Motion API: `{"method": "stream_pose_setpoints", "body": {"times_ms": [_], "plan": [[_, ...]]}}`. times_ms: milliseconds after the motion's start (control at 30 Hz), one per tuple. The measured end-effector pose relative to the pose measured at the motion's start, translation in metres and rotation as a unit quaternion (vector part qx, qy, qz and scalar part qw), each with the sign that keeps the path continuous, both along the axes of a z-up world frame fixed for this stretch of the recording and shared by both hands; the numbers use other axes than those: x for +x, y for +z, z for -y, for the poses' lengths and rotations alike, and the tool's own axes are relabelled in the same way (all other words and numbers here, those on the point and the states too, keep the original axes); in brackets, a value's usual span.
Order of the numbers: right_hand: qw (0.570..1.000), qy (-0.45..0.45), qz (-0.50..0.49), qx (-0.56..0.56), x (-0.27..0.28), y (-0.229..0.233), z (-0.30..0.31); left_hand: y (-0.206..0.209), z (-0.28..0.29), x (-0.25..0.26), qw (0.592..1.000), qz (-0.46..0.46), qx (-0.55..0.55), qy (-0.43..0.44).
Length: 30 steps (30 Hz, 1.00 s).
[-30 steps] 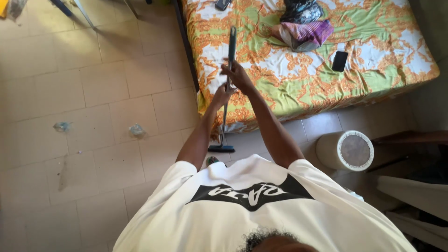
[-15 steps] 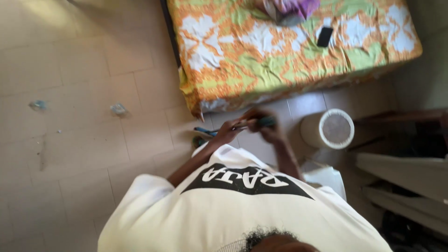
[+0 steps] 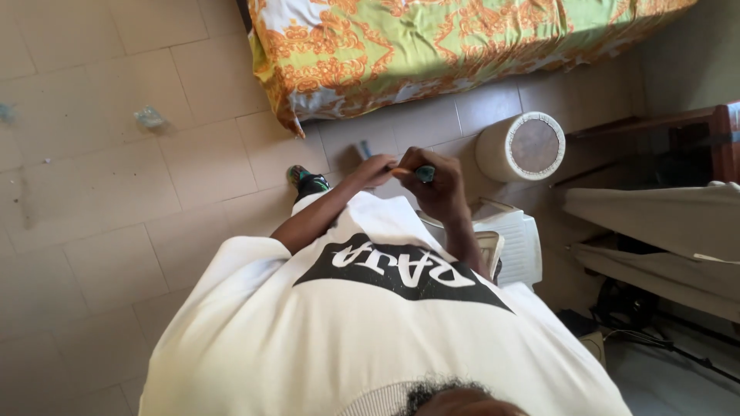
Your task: Sweeping pieces of trash on a tiled floor using a broom.
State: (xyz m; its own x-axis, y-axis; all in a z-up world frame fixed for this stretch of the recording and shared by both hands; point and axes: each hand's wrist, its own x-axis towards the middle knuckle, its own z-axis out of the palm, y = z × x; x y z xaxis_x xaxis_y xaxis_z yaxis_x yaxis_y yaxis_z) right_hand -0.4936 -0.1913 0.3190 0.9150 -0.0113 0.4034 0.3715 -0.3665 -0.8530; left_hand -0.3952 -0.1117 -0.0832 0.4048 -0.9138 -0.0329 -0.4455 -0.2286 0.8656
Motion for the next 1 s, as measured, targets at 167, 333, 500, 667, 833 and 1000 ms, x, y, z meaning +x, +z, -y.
{"method": "stream_pose_setpoints", "body": {"times_ms": [167,333,500,667,833,1000], "plan": [[0.984,-0.032,-0.074,0.159,-0.034,-0.083,0.022,-0.046,-0.048,-0.008,0.991,0.014,0.027,0.134],[0.962,-0.085,-0.016,0.257,-0.065,-0.079,0.047,-0.016,-0.051,-0.012,0.985,0.063,-0.041,0.152],[0.965,-0.037,0.026,0.258,-0.068,0.021,0.028,0.070,-0.018,-0.024,0.997,-0.043,-0.060,0.033],[0.997,-0.009,-0.071,0.011,-0.026,0.002,-0.014,-0.001,-0.011,-0.013,0.990,-0.080,-0.114,0.023],[0.996,0.029,-0.074,-0.027,-0.002,-0.054,-0.059,-0.046,-0.070,0.005,0.979,-0.143,-0.128,0.066],[0.975,-0.041,0.021,0.220,0.009,-0.101,-0.062,-0.021,-0.112,0.024,0.954,0.090,-0.059,0.279]]}}
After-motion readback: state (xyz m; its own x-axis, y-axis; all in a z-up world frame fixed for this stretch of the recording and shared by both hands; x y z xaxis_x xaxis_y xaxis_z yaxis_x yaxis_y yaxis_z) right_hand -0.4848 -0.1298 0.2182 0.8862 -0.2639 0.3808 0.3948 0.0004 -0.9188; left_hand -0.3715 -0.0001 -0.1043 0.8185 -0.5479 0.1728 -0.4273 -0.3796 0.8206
